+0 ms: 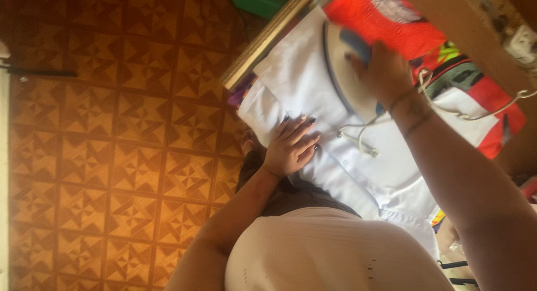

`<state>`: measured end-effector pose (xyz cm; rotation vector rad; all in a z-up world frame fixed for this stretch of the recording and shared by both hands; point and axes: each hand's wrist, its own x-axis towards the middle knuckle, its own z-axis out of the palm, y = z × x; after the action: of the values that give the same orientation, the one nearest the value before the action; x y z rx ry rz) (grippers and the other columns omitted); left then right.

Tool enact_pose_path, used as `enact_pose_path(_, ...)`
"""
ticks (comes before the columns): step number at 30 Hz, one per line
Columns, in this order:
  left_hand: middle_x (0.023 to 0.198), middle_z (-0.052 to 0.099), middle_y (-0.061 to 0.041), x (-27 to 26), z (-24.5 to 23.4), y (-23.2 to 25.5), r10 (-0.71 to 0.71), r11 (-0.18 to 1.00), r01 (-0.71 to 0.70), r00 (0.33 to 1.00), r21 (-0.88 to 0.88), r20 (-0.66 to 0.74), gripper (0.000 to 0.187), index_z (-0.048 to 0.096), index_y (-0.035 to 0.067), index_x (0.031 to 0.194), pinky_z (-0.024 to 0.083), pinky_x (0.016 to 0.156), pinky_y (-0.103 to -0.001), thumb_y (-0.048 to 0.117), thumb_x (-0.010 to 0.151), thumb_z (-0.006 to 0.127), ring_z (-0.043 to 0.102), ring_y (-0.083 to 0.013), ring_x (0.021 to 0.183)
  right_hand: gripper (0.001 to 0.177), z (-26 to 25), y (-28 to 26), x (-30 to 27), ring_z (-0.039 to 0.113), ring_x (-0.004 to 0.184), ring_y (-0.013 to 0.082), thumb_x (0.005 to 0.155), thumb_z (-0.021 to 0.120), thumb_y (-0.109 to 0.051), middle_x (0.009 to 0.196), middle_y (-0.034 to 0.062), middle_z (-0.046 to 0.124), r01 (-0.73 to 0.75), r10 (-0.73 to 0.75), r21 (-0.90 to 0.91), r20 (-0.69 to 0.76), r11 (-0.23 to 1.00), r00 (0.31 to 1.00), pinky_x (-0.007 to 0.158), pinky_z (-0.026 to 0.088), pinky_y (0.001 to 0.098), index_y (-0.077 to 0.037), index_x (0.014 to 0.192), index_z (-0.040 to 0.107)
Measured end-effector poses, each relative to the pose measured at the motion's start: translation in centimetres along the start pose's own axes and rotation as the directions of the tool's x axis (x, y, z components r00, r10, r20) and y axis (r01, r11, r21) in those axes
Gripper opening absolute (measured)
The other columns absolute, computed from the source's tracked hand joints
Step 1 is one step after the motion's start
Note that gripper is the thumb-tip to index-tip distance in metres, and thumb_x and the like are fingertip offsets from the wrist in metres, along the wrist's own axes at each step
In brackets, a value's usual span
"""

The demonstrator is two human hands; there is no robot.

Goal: The person irons a white shirt on a surface using an iron, smoothing different parts of the garment by hand and with the iron.

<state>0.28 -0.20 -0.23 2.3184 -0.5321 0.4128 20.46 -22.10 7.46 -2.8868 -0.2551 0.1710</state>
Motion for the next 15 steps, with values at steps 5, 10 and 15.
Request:
enact_pose_path(5, 0.147, 0.06, -0.006, -0.6, 0.6, -0.5, 0.007, 0.999, -0.009, 0.999, -0.039, -0.032, 0.028, 0.074, 0.019, 0.119, 0.037, 0.121, -0.044, 0.023, 0.092, 0.075, 0.053, -0.0249, 0.141, 0.061, -1.0, 5.5, -13.6, 0.071, 0.076, 0.048, 0.095, 0.064, -0.06, 0.077, 0.0261, 0.069, -0.142, 0.157, -0.084, 0.214, 0.986, 0.964, 0.068, 0.056, 0.0575, 0.0, 0.104, 0.059)
enact_pose_path(10, 0.144, 0.062, -0.005, -0.3, 0.2, -0.4, -0.014, 0.998, 0.013, 1.0, -0.063, -0.011, 0.029, 0.075, 0.019, 0.118, 0.038, 0.117, -0.043, 0.023, 0.09, 0.076, 0.053, -0.0258, 0.141, 0.064, 0.6, 4.9, -10.0, 0.07, 0.081, 0.0485, 0.099, 0.062, -0.065, 0.086, 0.026, 0.07, -0.11, 0.135, -0.188, 0.124, 0.976, 0.983, 0.072, 0.057, 0.0568, -0.002, 0.104, 0.062)
enact_pose_path(15, 0.144, 0.062, -0.007, -0.1, -0.3, -0.4, 0.028, 1.0, -0.028, 0.999, -0.002, -0.045, 0.031, 0.074, 0.019, 0.12, 0.036, 0.116, -0.046, 0.026, 0.091, 0.074, 0.051, -0.0248, 0.141, 0.064, 0.2, 0.3, 2.5, 0.068, 0.085, 0.0501, 0.099, 0.066, -0.062, 0.09, 0.0278, 0.07, -0.099, 0.1, -0.018, 0.031, 0.995, 0.995, 0.075, 0.053, 0.0588, 0.002, 0.107, 0.063)
